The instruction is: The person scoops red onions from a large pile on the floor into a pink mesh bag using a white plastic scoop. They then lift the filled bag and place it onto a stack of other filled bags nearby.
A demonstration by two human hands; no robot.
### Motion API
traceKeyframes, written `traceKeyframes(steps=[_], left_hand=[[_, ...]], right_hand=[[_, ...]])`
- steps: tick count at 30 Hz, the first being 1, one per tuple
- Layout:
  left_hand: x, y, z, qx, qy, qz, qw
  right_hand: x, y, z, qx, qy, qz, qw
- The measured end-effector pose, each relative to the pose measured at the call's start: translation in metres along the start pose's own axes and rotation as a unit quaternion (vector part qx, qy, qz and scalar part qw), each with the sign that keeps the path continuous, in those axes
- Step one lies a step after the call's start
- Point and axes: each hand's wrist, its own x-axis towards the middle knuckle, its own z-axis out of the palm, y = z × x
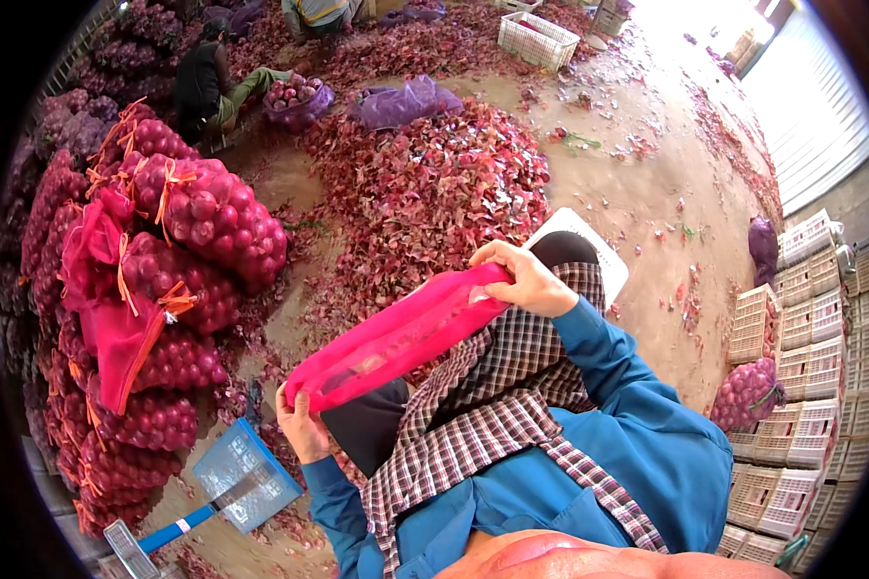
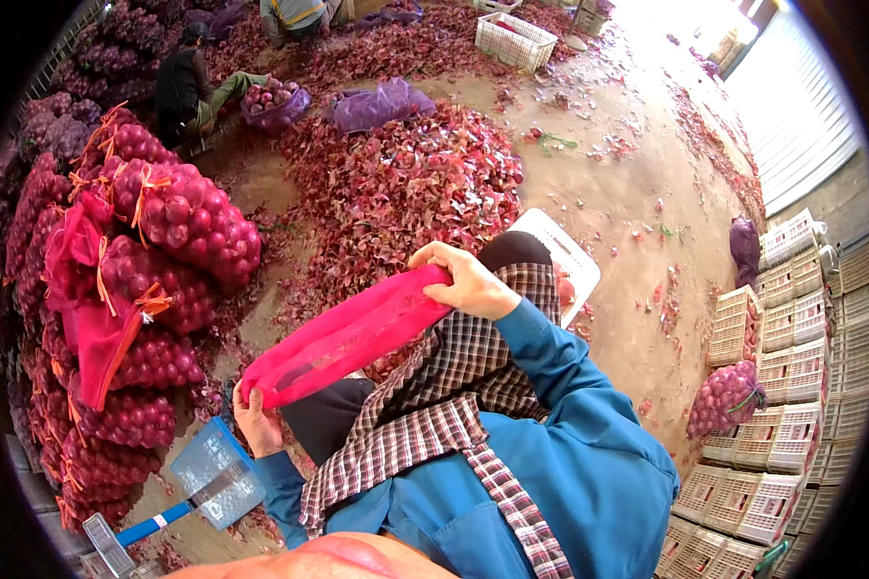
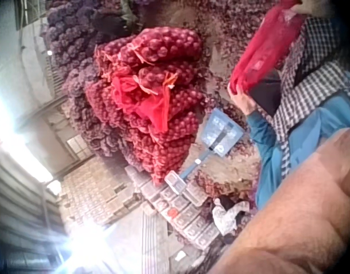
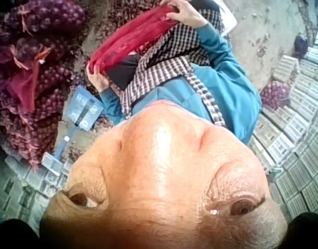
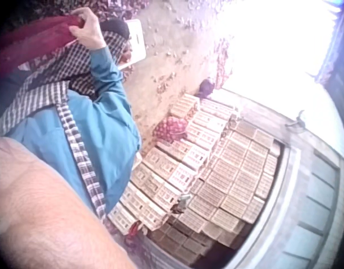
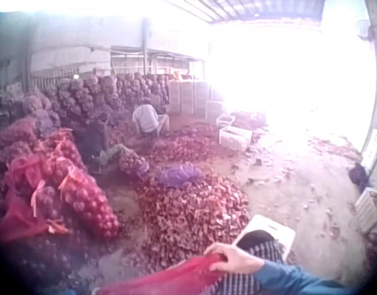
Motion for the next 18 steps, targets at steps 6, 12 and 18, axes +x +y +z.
traceKeyframes(steps=[6,12,18], left_hand=[[-0.007,0.009,0.024,-0.102,0.018,-0.053,0.993],[-0.028,0.020,0.025,0.010,-0.305,-0.199,0.931],[-0.030,0.015,0.016,-0.253,-0.100,-0.058,0.961]], right_hand=[[0.004,0.009,0.004,-0.311,0.159,-0.102,0.932],[0.015,0.010,-0.019,0.280,0.249,0.016,0.927],[-0.005,-0.009,-0.022,0.239,-0.063,0.244,0.938]])
